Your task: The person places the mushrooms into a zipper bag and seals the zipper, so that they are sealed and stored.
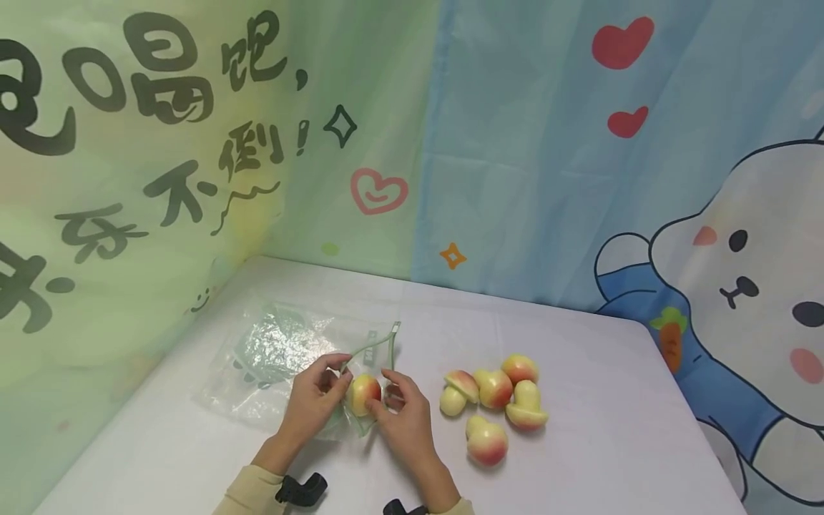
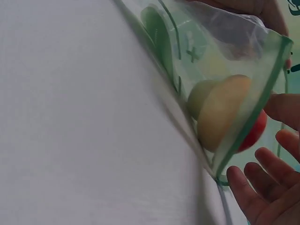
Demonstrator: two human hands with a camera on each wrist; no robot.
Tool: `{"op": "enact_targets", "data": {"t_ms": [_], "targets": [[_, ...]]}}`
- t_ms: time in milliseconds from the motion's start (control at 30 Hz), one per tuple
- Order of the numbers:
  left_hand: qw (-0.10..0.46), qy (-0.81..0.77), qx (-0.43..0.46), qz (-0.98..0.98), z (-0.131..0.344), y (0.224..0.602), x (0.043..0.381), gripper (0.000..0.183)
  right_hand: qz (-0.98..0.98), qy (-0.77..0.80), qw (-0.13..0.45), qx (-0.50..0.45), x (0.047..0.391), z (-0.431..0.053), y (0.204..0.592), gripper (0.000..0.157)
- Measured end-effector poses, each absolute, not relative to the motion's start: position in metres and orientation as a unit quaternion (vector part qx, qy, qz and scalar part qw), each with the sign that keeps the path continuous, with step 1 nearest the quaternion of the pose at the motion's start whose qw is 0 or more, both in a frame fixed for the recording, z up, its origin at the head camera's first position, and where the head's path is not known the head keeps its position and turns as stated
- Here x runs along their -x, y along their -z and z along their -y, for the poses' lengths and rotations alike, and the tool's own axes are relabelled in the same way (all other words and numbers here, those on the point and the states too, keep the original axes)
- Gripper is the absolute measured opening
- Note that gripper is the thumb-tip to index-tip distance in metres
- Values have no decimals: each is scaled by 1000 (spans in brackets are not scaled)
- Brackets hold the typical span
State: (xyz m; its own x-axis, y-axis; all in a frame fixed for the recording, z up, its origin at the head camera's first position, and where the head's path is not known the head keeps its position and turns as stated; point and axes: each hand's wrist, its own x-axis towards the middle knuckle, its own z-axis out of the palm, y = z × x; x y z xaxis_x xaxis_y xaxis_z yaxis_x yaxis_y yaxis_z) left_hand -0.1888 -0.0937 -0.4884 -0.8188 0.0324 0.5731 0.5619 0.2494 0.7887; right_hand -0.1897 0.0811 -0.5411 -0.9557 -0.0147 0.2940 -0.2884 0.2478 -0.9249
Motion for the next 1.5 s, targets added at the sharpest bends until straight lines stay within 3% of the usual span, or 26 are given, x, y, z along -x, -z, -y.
{"op": "enact_targets", "data": {"t_ms": [200, 533, 867, 1033, 1267, 1500], "targets": [[233, 575, 185, 762, 91, 487, 187, 26, 753, -651, 86, -36, 187, -95, 526, 45], [230, 576, 168, 766, 90, 481, 186, 25, 756, -646, 110, -2, 170, -138, 497, 38], [232, 572, 170, 768, 90, 482, 187, 25, 780, -578, 234, 53, 138, -188, 485, 32], [245, 569, 156, 770, 88, 506, 198, 27, 803, -531, 259, 81, 129, -208, 496, 32], [244, 574, 146, 768, 93, 522, 206, 26, 830, -483, 253, 114, 123, -218, 514, 39], [244, 574, 147, 768, 92, 522, 207, 25, 854, -469, 182, 133, 117, -226, 523, 46]]}}
